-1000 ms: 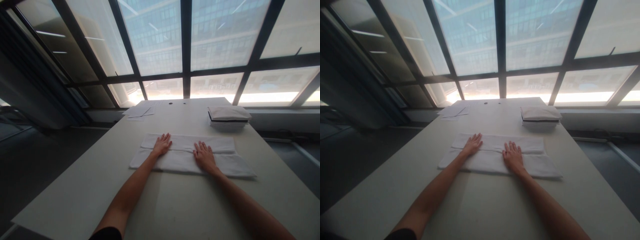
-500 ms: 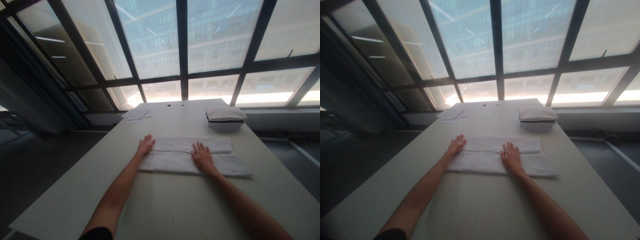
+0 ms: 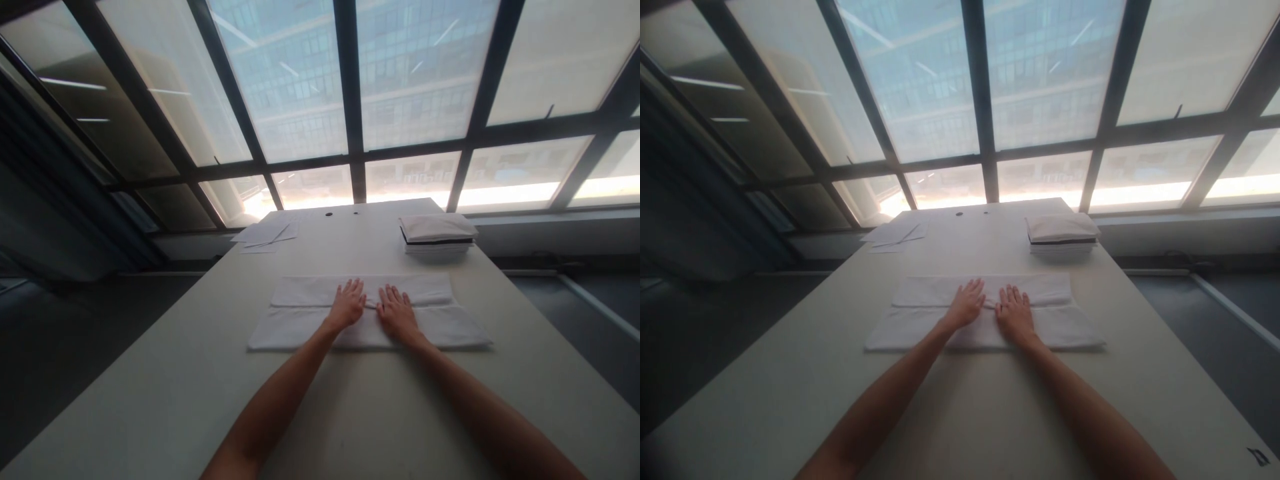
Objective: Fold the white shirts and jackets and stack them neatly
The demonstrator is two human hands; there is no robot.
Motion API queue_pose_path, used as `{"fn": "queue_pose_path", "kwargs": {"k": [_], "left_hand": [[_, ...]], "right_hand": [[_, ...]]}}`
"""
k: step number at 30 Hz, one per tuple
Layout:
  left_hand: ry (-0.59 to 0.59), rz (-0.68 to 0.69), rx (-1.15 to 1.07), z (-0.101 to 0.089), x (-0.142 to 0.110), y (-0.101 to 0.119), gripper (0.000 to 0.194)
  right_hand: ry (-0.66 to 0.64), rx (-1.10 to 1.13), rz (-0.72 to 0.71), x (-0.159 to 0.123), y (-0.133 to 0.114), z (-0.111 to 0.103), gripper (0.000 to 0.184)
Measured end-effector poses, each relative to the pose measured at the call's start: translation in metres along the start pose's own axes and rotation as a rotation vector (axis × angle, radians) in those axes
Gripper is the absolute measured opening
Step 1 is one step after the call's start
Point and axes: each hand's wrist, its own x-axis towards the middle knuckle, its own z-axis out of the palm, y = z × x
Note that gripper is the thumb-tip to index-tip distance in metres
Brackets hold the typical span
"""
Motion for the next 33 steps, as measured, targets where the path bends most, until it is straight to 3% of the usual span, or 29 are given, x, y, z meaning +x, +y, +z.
{"fn": "queue_pose_path", "kwargs": {"k": [2,5,16,23,26,29,33], "left_hand": [[-0.008,0.048,-0.037,0.011,0.006,0.029,0.054],[0.022,0.099,-0.035,0.023,0.009,0.048,0.053],[0.072,0.140,-0.006,0.032,0.004,0.044,0.054],[0.072,0.142,-0.025,0.032,0.003,0.044,0.054],[0.071,0.137,-0.026,0.031,0.004,0.045,0.054],[0.063,0.133,-0.026,0.030,0.004,0.046,0.053],[0.077,0.145,-0.022,0.028,0.003,0.046,0.053]], "right_hand": [[0.001,0.010,-0.002,0.001,0.003,0.001,0.056],[0.004,-0.002,0.006,0.004,0.013,0.000,0.057],[0.037,-0.189,0.322,0.023,0.097,-0.012,0.064],[0.056,-0.160,0.510,0.035,0.139,-0.024,0.067],[0.178,-0.181,0.576,0.034,0.135,-0.030,0.068],[0.283,-0.194,0.446,0.032,0.107,-0.034,0.063],[0.116,-0.073,0.135,0.033,0.047,-0.025,0.056]]}}
